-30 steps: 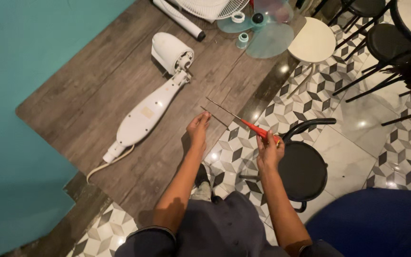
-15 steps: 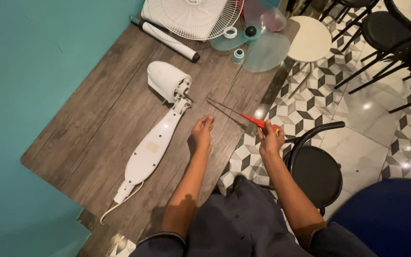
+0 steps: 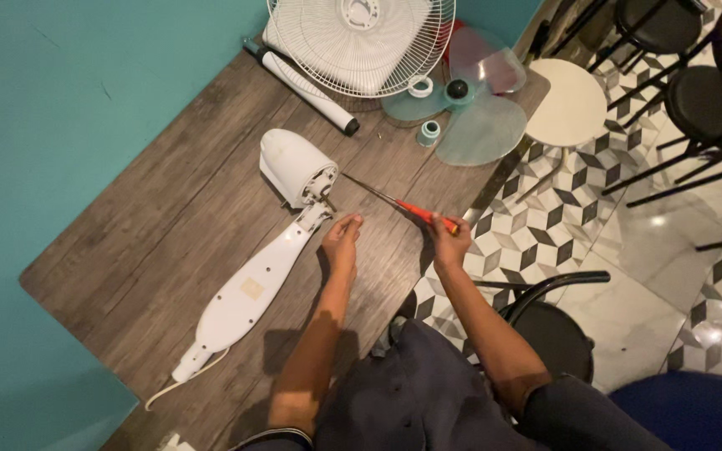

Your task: The person uses a screwdriver to remove screws from the base of a white electric fan. They separate the fan's casing halves, exposing the internal wiring, and place the removed cover and screws on the table.

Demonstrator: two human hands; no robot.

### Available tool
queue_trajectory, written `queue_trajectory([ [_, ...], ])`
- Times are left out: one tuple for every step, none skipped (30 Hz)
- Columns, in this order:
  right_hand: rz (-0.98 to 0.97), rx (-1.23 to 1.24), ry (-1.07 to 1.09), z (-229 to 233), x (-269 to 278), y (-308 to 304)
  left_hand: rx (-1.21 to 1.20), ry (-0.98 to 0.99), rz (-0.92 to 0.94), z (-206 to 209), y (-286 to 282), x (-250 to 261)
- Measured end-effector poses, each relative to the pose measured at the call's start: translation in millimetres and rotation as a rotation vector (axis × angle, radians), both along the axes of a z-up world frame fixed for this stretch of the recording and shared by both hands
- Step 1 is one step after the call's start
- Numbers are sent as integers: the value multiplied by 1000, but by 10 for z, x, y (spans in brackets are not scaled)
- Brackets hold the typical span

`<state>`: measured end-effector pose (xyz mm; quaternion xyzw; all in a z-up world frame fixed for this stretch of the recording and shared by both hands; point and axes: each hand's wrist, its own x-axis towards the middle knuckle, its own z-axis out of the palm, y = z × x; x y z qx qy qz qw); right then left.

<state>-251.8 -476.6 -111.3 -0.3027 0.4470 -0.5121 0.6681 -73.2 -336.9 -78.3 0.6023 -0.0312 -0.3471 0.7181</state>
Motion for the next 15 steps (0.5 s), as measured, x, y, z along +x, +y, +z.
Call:
queue_trajectory([
  [17, -177, 200, 16, 15, -63, 0, -8, 6, -36, -65, 8],
  [35, -355, 398, 44, 31, -116, 1, -15, 11, -67, -132, 25],
  [53, -534, 595, 83, 48, -168, 3, -22, 16, -90, -203, 39],
  [100, -539, 638, 135, 62, -233, 8, -45, 18, -101, -281, 49],
  [148, -543, 682, 199, 71, -322, 14, -69, 21, -101, -366, 57],
  [194, -543, 727, 260, 51, -371, 23, -91, 19, -97, -422, 43],
  [239, -595, 742, 322, 16, -402, 19, -82, 17, -82, -462, 16],
  [278, -651, 752, 389, 7, -462, 12, -77, 11, -49, -526, 14],
  [319, -706, 762, 451, 1, -515, 4, -72, 6, -10, -583, 4],
  [354, -730, 769, 503, -5, -561, -4, -74, 9, 26, -647, -10],
  [390, -754, 775, 542, -15, -592, -13, -75, 12, 57, -704, -25],
  [434, -774, 782, 569, -45, -603, -15, -71, 20, 79, -728, -70],
  [447, -791, 800, 586, -65, -621, -10, -71, 16, 93, -759, -101],
  [461, -812, 815, 594, -63, -643, -7, -72, 15, 98, -796, -106],
  [475, -833, 831, 599, -63, -661, -3, -74, 15, 98, -829, -110],
])
